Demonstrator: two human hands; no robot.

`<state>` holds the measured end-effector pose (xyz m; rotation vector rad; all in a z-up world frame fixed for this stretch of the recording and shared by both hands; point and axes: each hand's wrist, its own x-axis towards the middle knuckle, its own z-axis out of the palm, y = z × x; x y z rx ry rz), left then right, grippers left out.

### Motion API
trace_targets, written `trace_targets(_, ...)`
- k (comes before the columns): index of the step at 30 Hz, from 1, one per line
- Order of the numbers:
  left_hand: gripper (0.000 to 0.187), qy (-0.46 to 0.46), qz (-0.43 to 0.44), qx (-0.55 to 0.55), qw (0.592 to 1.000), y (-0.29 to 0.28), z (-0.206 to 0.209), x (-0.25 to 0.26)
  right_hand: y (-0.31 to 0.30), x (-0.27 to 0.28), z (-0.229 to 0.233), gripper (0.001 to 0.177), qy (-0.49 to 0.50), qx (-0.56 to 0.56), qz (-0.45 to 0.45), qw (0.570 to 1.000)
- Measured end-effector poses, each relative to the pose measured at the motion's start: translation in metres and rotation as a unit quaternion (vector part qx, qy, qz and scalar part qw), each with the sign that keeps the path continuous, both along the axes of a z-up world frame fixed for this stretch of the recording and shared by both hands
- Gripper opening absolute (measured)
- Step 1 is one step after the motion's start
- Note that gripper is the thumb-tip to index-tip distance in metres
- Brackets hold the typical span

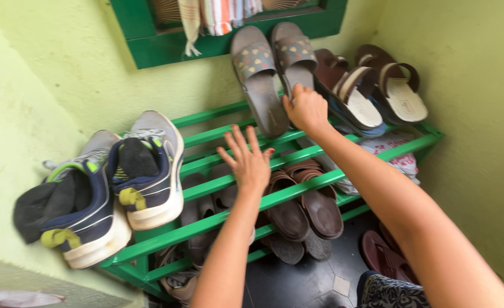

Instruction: The person removes various shoes and slippers from a green metal shoe rack and places them on the floor. Then, using a cloth and water from a bucket, the person wipes down the metal bars of the rack to clean it.

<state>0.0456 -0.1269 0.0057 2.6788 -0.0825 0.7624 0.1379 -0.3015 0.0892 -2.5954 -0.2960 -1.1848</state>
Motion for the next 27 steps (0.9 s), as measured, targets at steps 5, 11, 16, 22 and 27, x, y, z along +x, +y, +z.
trace_targets(5, 0.082, -0.036, -0.004, -0.037, 0.999, -0.002, 0.000, -0.004, 0.019, 0.051, 0.006, 0.050, 0.081, 0.202, -0.060, 0.974)
trace_targets(11, 0.075, -0.049, 0.021, -0.063, 0.997, 0.005, 0.008, -0.007, 0.036, 0.092, 0.015, 0.042, 0.102, 0.265, -0.090, 0.955)
trace_targets(16, 0.073, -0.040, 0.010, -0.071, 0.997, -0.003, 0.002, -0.003, 0.025, 0.105, 0.002, 0.034, 0.057, 0.200, -0.082, 0.975)
trace_targets(22, 0.072, -0.032, 0.006, -0.086, 0.996, 0.004, -0.006, 0.008, -0.001, 0.101, 0.018, 0.028, -0.047, 0.148, -0.036, 0.987)
trace_targets(27, 0.070, -0.057, -0.005, -0.074, 0.996, 0.006, -0.022, 0.013, -0.086, 0.055, 0.077, 0.028, -0.154, 0.095, -0.008, 0.984)
